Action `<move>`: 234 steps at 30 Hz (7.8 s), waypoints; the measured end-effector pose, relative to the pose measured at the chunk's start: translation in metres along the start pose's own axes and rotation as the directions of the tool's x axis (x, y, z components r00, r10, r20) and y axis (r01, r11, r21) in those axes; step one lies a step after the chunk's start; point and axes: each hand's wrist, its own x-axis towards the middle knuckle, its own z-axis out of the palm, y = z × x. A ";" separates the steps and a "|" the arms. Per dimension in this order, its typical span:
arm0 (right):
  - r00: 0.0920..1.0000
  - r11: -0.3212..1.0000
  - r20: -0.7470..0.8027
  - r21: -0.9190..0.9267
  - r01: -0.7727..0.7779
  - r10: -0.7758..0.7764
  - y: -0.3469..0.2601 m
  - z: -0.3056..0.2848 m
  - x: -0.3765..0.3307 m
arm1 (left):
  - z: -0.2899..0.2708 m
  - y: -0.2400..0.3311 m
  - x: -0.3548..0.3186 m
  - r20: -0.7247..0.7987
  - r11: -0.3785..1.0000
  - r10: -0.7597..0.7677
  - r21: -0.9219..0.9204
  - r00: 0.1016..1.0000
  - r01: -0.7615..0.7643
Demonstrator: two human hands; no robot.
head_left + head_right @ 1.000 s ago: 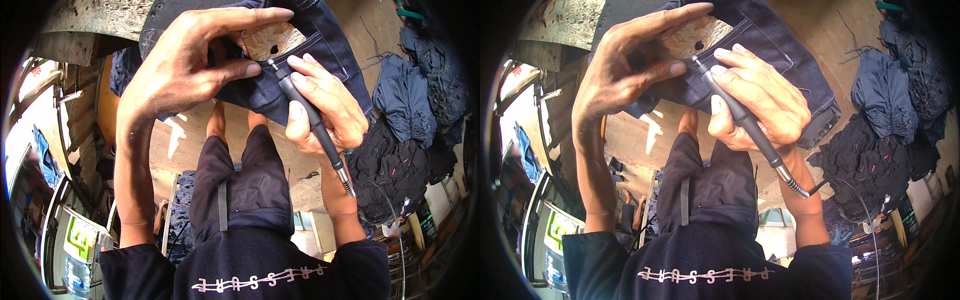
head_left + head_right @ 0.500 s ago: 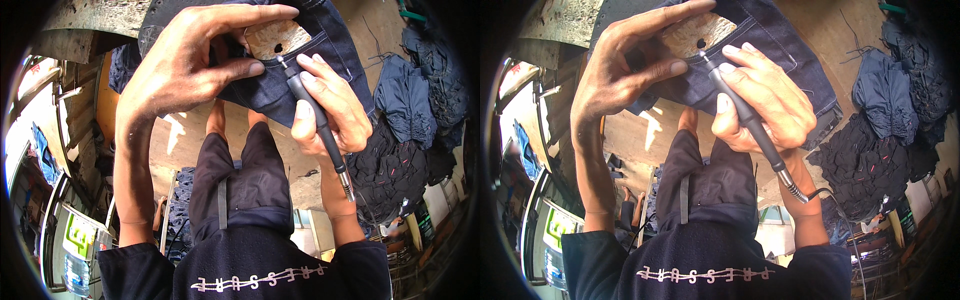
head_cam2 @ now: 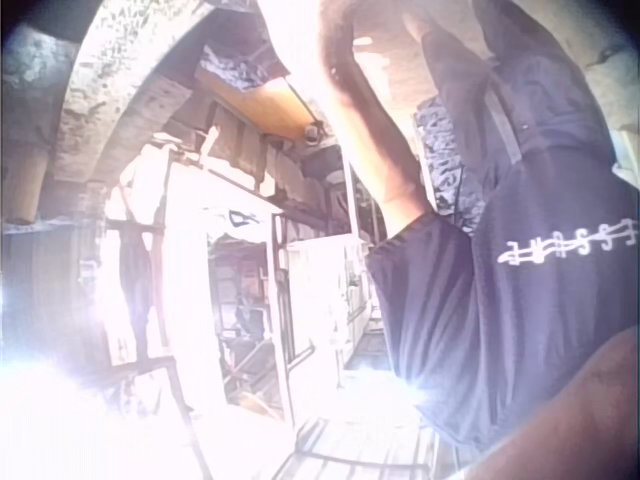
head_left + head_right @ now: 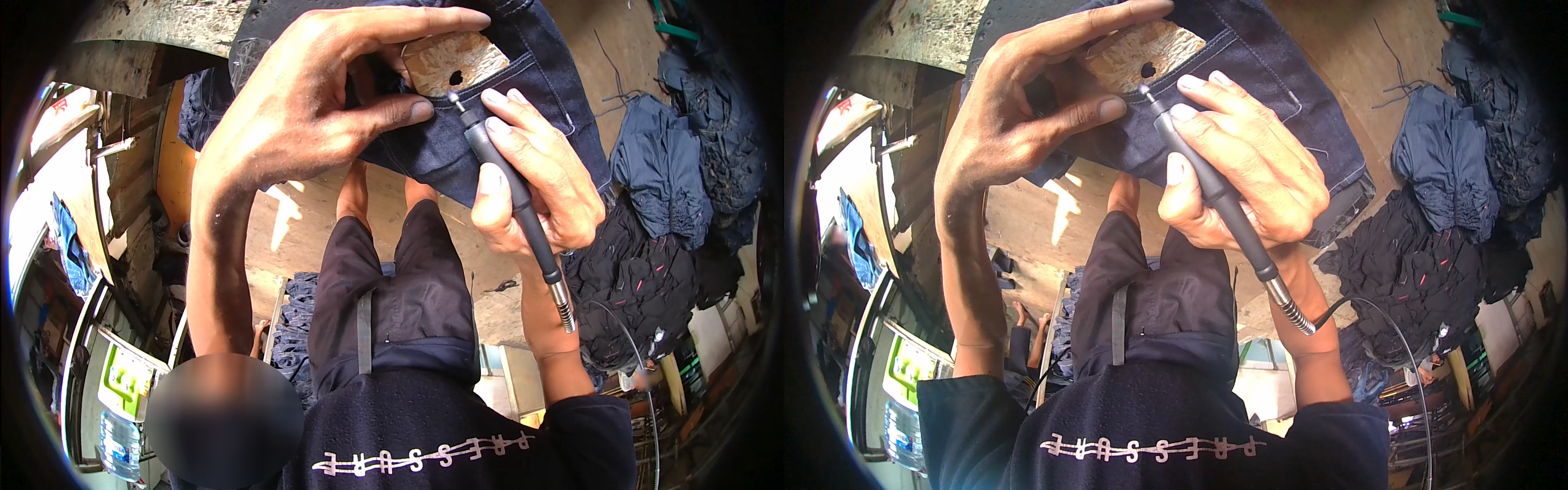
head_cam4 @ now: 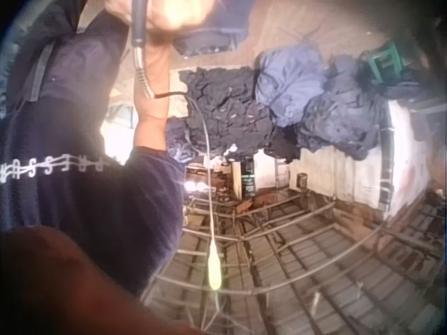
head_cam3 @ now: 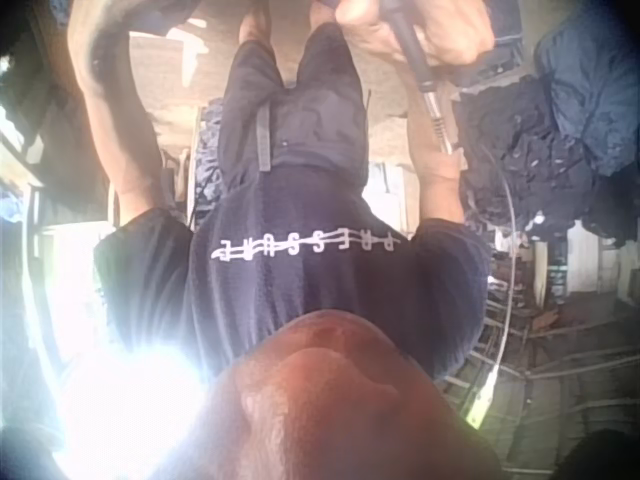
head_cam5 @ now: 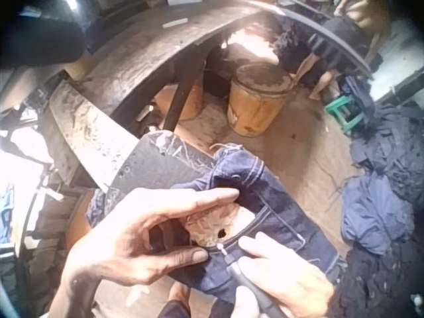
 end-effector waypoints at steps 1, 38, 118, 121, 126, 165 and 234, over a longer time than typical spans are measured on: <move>1.000 1.000 -0.002 0.013 0.003 -0.003 0.000 0.000 0.000 | 0.000 -0.001 -0.001 -0.001 1.000 0.016 0.016 1.000 -0.016; 0.998 0.998 0.046 -0.030 0.047 -0.046 0.025 -0.027 0.005 | 0.050 0.011 0.004 -0.335 0.985 -0.163 -0.101 0.928 0.137; 1.000 0.999 0.028 -0.042 -0.012 0.013 0.045 -0.046 0.009 | 0.072 0.009 0.002 -0.429 0.986 -0.168 -0.069 0.887 0.154; 0.999 1.000 0.037 -0.030 0.003 -0.002 0.049 -0.049 0.004 | 0.072 0.012 0.003 -0.428 0.984 -0.178 -0.075 0.886 0.161; 0.981 0.984 -0.179 0.171 -0.042 0.073 0.040 -0.050 0.002 | 0.054 0.028 0.001 -0.403 0.967 -0.232 0.008 0.885 0.256; 0.998 0.998 0.005 -0.035 -0.059 0.060 -0.006 -0.003 -0.003 | 0.005 -0.007 -0.002 -0.127 0.992 -0.018 -0.130 0.992 0.002; 0.839 0.839 -0.191 0.327 -0.435 0.510 0.038 -0.064 -0.003 | 0.010 0.000 0.104 0.092 0.732 0.110 0.666 0.990 -0.144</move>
